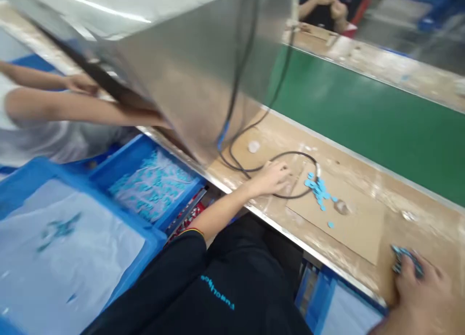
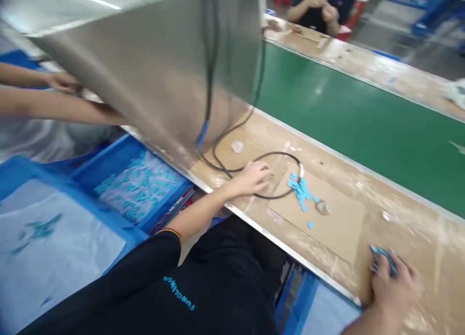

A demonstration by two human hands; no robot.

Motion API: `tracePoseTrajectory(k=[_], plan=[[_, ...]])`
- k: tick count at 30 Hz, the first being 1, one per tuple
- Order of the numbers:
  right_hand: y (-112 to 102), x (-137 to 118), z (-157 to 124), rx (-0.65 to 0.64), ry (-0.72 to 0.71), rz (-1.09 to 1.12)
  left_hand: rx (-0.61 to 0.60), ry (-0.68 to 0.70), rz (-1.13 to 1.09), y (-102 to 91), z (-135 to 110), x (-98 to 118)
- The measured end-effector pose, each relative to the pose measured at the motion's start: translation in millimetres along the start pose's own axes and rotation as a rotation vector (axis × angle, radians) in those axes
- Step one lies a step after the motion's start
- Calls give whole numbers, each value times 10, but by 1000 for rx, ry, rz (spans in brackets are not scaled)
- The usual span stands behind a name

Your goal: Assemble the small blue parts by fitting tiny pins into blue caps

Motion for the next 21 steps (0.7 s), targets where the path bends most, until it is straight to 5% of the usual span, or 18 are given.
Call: tracePoseTrajectory(k=[3,7,14,21], plan=[[77,545,-123,47,129,-18,-105,25,41,111,171,-81],[174,859,-169,68,137,-1,-142,111,95,261,421,21],[155,893,-289,36,107,48,-206,154,210,546,972,254],[143,833,-306,-8,79,173,-158,160,179,645,1067,189]])
Point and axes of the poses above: each hand's wrist, its own z-axis towards the middle knuckle, its own y-axis out of the palm, x = y × z, the point moved 5 cm from there along z, towards the middle knuckle, and after that the axes turned 9 degrees about x, right-handed, at the moved point
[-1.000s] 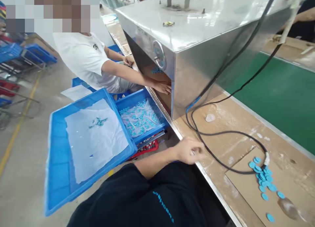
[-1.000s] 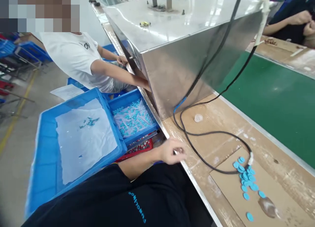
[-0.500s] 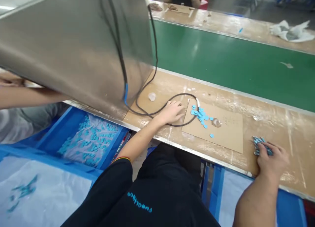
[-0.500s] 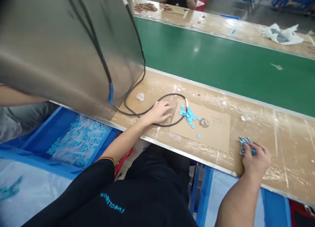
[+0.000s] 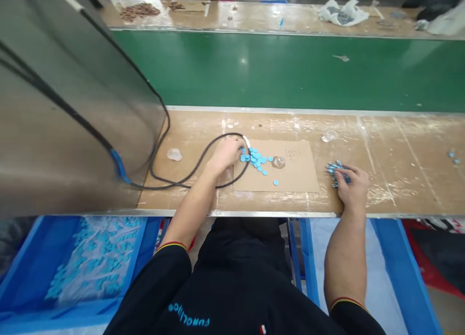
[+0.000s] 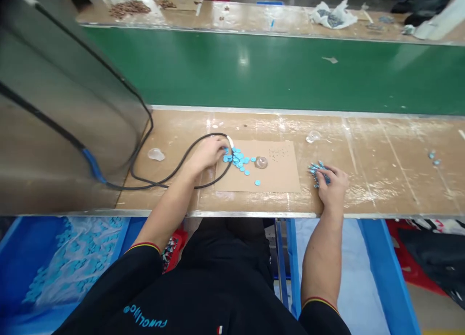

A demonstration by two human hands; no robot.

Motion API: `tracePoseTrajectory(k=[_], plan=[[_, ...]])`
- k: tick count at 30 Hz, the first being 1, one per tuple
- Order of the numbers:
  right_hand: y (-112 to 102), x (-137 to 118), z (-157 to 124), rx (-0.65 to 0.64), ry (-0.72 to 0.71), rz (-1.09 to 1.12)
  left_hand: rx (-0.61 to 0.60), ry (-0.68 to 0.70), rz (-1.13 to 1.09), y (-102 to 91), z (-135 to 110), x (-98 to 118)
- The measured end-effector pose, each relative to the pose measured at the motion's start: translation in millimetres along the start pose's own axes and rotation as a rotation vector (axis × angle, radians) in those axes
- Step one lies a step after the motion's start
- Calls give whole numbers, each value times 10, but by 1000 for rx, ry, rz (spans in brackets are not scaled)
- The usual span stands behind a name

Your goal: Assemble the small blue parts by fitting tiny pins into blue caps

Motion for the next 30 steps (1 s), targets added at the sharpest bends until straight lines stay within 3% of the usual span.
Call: tracePoseTrajectory(k=[6,10,12,17,19,25,30], plan=[[4,-91,-66,-86,49,-122,196,5,-352,69,-48,-217],[-198,-213,-21,86,23,-138,306,-35,-475,-16,-133,-195],[-244,-269,40,93,-1,-163,292,-28,-491,-56,-165,-128],[26,-370,154,-261,-101,-278,179,31,-463,-83,-197,-18],[130,-375,159,-321,-110,-287,192,25,-455,-119,-206,-25],[159,-429,146,-263,-128,-242,343,-45,-646,-295,-247,-24],[-47,-879,348,-93,-140,14,406,-165,-883,-286,-261,-44]])
Point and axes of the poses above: each hand's wrist, its own z-axis towards the middle knuckle, its own y-axis out of the palm, x = y × z, the point moved 5 cm from there along z, towards the middle knuckle, and after that the axes turned 9 degrees about x, right-handed, at the moved point
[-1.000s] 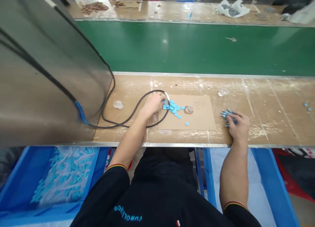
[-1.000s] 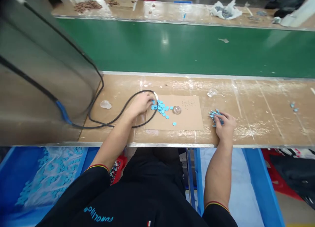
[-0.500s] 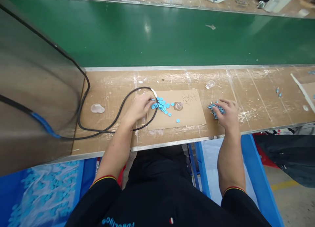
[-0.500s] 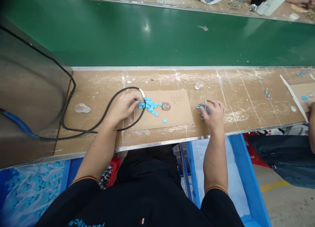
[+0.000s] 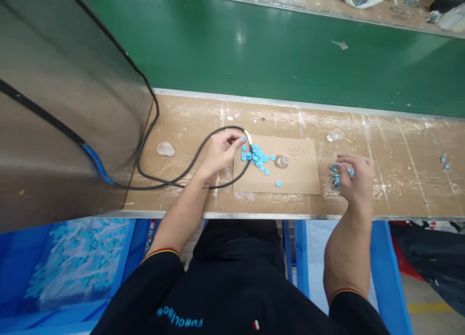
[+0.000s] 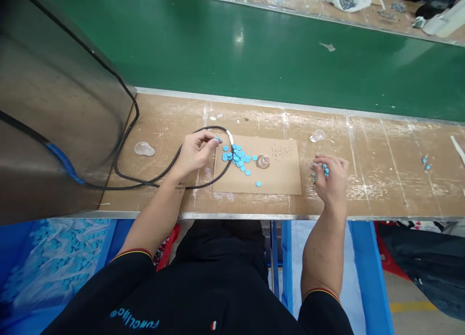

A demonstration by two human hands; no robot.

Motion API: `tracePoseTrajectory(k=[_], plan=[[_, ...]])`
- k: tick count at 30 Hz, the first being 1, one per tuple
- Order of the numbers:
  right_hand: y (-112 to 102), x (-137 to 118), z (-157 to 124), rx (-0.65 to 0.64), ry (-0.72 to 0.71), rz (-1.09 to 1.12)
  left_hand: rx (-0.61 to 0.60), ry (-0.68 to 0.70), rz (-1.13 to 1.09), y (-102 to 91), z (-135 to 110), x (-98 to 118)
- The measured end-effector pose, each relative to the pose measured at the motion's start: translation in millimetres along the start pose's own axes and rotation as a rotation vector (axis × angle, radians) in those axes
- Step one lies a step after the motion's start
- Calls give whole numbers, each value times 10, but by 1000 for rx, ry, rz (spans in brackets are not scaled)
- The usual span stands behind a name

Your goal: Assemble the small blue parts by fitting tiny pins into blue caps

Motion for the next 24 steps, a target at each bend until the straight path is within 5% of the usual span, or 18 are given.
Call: tracePoseTrajectory(k=[3,7,13,24], plan=[[-34,-401,275,133,32,345,-12,-82,-175,45,-2,-23],[283,-771,551,124,7,646,-56,-213,-347,131,-10,-60],[824,-493,426,-76,187,701,99,-420,-474,123,-50,-235],[713,-466,302,-168,144,612,134,-653,-566,142,-105,-345]])
Point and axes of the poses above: each hand's wrist, its own z-axis towards the middle knuckle, its own y-axis out of the palm, x = y × z, the point moved 5 cm from there along z, towards the middle knuckle, and after that the axes turned 9 degrees about x, right-handed, at the moved point
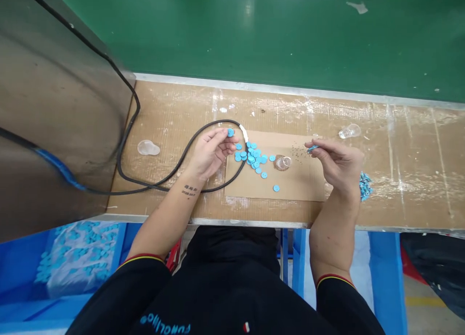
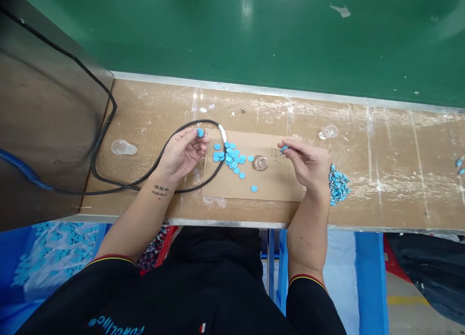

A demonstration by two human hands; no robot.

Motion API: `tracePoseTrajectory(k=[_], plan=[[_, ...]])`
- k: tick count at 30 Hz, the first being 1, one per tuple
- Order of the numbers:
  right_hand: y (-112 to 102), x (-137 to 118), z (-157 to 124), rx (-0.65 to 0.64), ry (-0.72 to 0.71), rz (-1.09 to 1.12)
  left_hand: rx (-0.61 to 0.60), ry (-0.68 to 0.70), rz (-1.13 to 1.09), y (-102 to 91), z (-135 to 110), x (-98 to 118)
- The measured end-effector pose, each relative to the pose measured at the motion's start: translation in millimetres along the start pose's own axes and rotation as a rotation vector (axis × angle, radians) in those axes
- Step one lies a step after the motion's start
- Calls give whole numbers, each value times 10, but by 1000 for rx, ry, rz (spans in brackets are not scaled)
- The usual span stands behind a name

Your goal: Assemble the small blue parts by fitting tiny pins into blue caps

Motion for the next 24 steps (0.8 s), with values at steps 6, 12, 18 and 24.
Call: tracePoseTrajectory(k=[6,12,18,24], plan=[[0,-65,-25,-38,-17,-15,-1,-5,-34,-6,-41,36],[71,-212,-28,-151,-109,-132,-76,71,8,23,-46,63],[114,-233,-16,-202,-160,-124,-268,343,223,140,-166,160],[115,-194,-15,-164,-170,-109,-636,809,924,415,-540,61]])
Point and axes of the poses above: each hand's wrist, its own z-axis towards the middle knuckle, its own y-axis out of the palm, x = y × z, the point moved 5 cm from there along z, towards the middle knuckle, and after that the axes turned 9 degrees about x, right-handed, at the moved point
